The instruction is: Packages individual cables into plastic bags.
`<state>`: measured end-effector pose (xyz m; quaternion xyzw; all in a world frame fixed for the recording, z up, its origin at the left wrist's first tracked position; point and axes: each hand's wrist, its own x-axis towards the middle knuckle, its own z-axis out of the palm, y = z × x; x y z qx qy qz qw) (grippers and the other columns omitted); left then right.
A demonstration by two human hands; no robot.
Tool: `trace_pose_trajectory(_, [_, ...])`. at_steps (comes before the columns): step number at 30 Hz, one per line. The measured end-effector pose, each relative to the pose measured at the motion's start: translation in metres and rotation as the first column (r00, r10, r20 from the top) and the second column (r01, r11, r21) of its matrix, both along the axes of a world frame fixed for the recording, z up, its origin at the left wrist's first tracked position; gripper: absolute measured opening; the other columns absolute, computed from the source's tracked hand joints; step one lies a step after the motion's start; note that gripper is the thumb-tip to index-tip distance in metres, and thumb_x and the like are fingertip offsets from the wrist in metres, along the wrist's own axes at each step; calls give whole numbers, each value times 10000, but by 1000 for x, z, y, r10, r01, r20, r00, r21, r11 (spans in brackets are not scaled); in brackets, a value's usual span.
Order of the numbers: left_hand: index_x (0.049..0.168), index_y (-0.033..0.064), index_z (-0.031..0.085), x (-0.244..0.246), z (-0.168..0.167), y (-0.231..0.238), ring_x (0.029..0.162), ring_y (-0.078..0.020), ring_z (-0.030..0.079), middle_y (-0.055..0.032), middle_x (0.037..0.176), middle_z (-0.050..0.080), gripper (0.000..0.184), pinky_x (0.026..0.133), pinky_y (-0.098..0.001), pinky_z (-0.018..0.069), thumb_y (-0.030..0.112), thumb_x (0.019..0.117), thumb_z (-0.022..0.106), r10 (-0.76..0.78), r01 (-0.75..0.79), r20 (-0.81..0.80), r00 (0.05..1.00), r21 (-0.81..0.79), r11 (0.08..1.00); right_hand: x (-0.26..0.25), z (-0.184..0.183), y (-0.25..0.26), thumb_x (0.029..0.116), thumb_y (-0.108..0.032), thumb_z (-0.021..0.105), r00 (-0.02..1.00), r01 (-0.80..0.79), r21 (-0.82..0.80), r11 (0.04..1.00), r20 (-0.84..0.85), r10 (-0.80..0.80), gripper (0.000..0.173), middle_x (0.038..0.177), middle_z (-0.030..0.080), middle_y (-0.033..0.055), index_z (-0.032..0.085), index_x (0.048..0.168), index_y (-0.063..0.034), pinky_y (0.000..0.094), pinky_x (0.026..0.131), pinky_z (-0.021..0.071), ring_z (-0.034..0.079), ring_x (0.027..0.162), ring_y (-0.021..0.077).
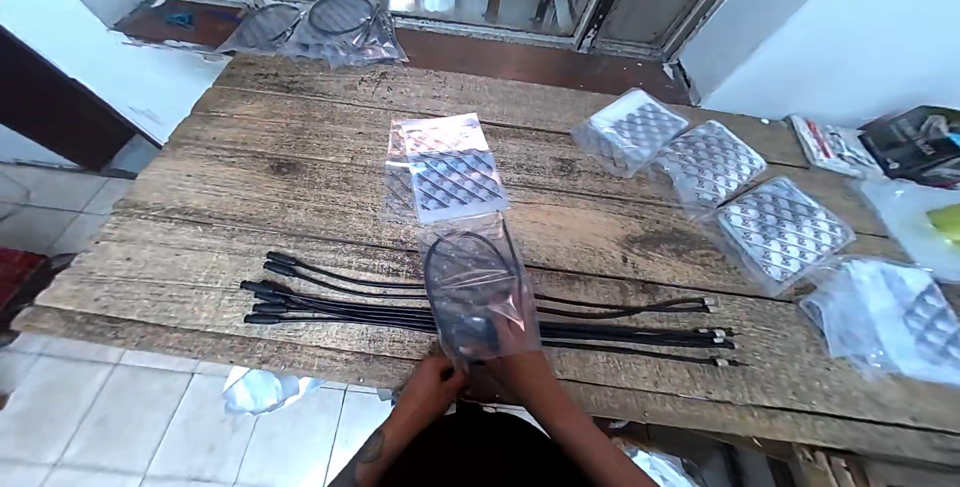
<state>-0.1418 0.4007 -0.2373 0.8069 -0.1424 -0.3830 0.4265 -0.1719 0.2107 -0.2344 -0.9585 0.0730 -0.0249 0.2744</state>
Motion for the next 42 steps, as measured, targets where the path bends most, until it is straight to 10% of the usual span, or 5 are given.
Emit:
trace_pose_trajectory(18, [1069,16,712,-5,0,34,794,-122,699,-53,911,728,328,784,-345,592,329,994,646,63,-85,-149,987,-143,986,-27,-13,-8,912,12,636,902,-340,-186,922,215,376,354,1343,657,188,732,1238,-91,531,1131,455,587,1312,376])
trace_pose_trajectory(23, [1248,-7,575,8,9,17,919,-156,721,-77,1015,725,333,858,-353,611,268,1063,549,386,-583,-545,744,-247,774,-66,19,-51,838,-100,552,915,-45,-125,991,392,91,207,674,699,67,679,675,-78,423,510,554,688,585,224])
trace_pose_trajectory(30, [1201,-34,595,24,21,14,852,-170,732,-116,965,740,262,800,-339,620,69,973,671,536,-660,-424,730,-233,714,27,44,-74,1023,-277,635,882,384,593,708,-462,-92,451,1016,727,121,556,1409,-56,412,808,582,698,867,201])
trace_pose_trajectory(37, [1425,-69,471,64,43,38,708,-96,716,-58,849,743,632,683,-284,618,48,871,751,713,-688,-36,700,-298,661,69,33,-24,1000,-188,637,996,67,744,665,-89,0,596,1342,650,167,433,1509,44,310,1002,558,680,1139,139])
trace_pose_trajectory(42, [1581,119,269,203,146,77,1302,-159,572,-49,1457,559,555,1091,-384,482,252,1080,466,778,-629,-86,622,-646,431,233,160,13,1043,-299,606,993,-87,758,647,119,-6,799,1540,484,117,99,1657,-237,462,841,572,676,1058,267])
